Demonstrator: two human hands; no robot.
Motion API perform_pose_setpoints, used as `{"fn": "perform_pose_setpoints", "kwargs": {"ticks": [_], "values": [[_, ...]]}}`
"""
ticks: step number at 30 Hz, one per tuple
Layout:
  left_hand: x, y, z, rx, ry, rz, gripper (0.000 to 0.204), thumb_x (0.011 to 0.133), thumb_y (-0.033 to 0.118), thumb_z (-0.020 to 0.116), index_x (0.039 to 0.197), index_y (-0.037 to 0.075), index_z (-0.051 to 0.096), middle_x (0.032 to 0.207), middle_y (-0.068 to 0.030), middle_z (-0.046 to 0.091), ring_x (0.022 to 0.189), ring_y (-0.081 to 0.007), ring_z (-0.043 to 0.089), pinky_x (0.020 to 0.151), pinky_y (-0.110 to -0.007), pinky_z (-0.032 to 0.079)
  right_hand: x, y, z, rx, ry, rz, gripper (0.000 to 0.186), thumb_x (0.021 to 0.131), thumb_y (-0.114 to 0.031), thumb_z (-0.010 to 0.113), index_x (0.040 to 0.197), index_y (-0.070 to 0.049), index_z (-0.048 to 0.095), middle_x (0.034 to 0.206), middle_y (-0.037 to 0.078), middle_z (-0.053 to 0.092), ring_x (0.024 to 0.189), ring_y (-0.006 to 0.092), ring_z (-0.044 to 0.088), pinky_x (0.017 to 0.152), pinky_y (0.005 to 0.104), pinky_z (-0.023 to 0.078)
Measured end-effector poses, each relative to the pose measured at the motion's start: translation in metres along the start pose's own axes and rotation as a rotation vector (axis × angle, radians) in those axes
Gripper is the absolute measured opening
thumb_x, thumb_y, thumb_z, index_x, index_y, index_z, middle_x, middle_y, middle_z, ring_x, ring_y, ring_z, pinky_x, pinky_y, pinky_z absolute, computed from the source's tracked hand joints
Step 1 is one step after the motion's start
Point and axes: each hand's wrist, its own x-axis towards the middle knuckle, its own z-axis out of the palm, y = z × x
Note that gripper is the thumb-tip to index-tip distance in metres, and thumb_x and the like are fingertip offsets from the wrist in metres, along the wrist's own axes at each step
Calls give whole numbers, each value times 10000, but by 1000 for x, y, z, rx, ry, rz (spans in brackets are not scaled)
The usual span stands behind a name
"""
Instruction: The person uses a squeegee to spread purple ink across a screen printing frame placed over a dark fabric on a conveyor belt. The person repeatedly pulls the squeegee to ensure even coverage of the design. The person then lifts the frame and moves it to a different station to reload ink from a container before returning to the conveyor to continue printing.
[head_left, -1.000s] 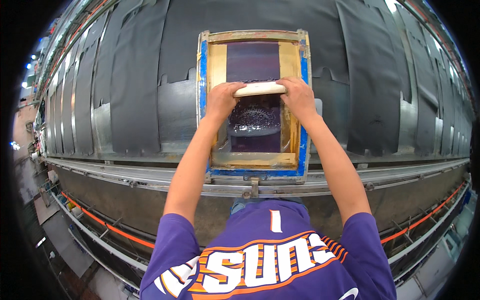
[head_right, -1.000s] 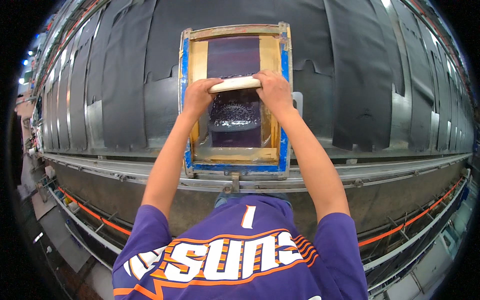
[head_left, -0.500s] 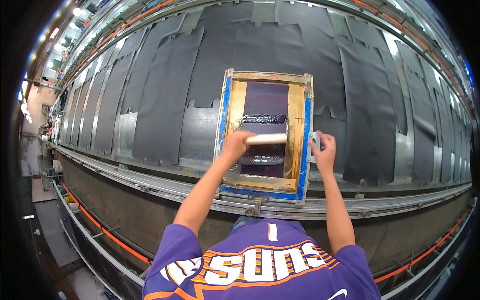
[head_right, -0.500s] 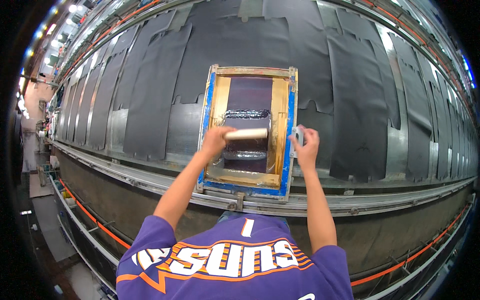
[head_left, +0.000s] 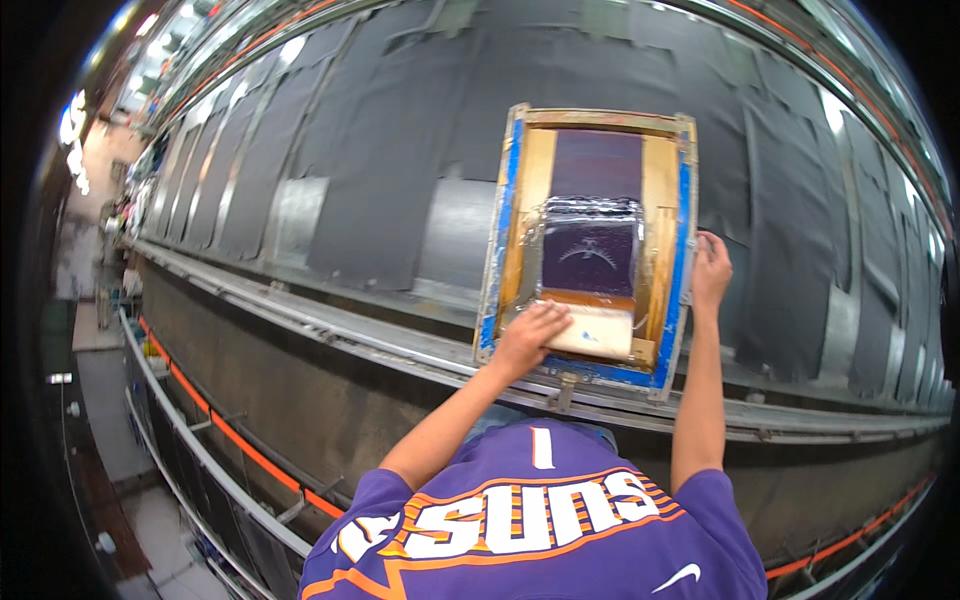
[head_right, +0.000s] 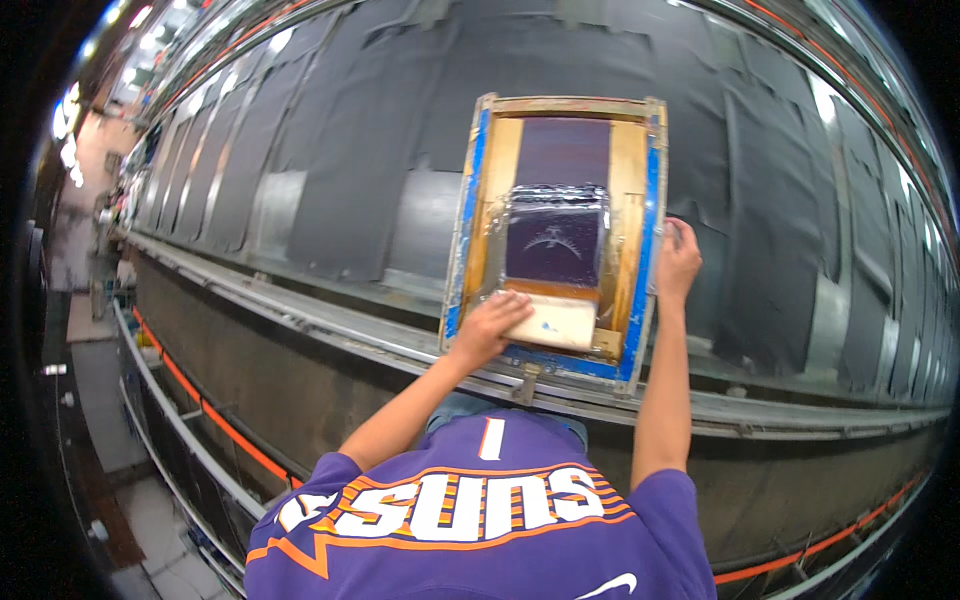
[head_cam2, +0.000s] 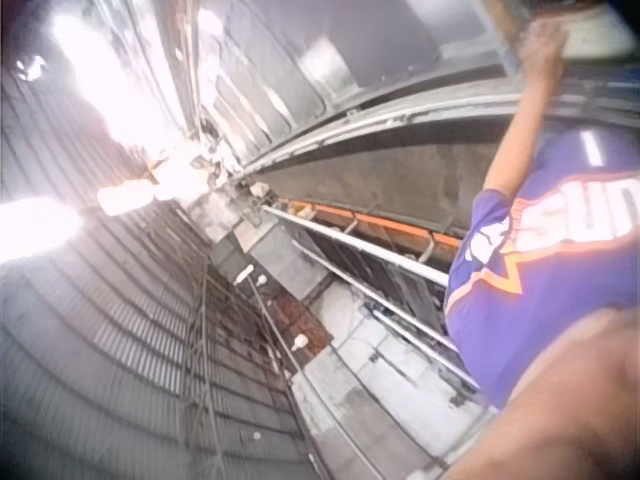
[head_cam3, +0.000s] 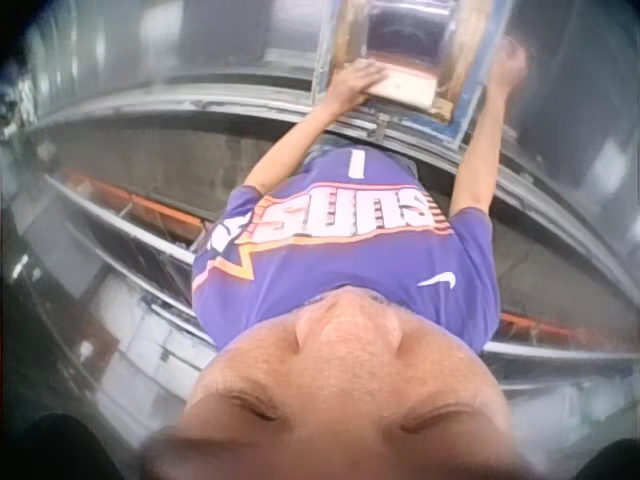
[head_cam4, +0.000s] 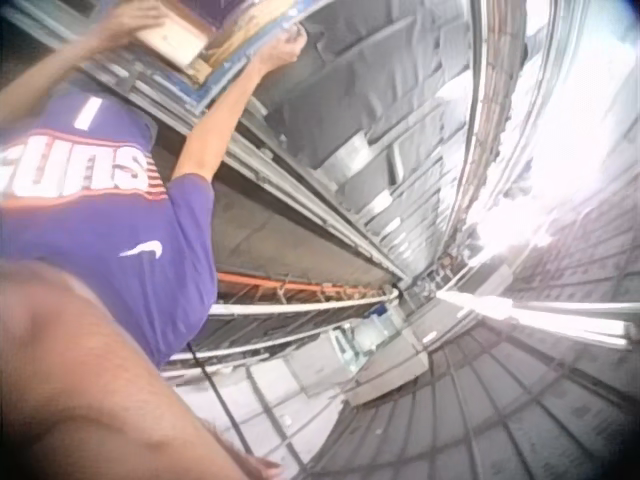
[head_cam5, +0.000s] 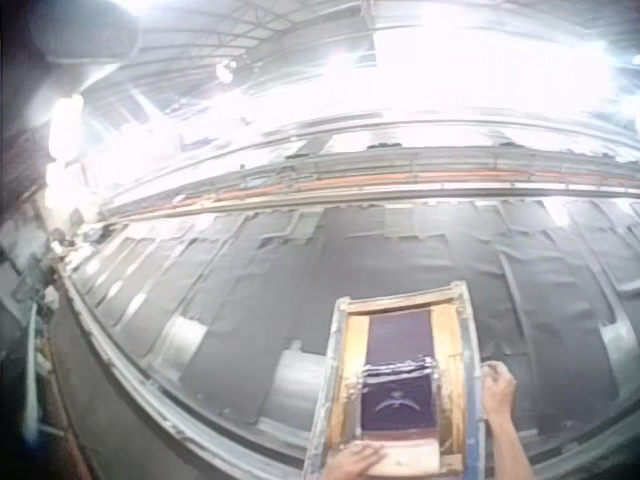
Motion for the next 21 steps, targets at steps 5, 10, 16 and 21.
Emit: {"fn": "perform_pose_setpoints", "kwargs": {"ticks": [5,10,16,21], "values": [[-39,-53,-89,36,3,-56,681,672,-41,707,1324,147,650,1406,-66,609,1317,-287,545,1126,-434,424,-53,-67,92,192,-63,61,232,1025,-236,586,1074,-35,690,829,90,703,734,126,633,687,316,502],[-102,-180,-202,101,-28,-131,592,693,-4,708,1260,164,680,1347,-50,641,1252,-285,582,1066,-433,451,-142,-149,243,368,-107,123,216,1037,-236,575,1073,-45,671,660,-17,521,587,55,447,518,276,361],[-135,-245,-244,211,-1,-91,578,700,-37,680,1250,141,689,1320,-60,661,1238,-291,593,1075,-454,453,-181,-188,305,235,-91,80,229,1042,-258,567,1093,-59,665,616,-15,492,549,62,430,509,288,346],[-162,-253,-260,137,23,-122,571,718,-59,637,1248,143,694,1305,-51,674,1224,-304,602,1072,-455,462,-182,-201,313,112,-118,175,231,1030,-253,560,1099,-65,676,725,107,628,629,147,552,617,360,445]]}}
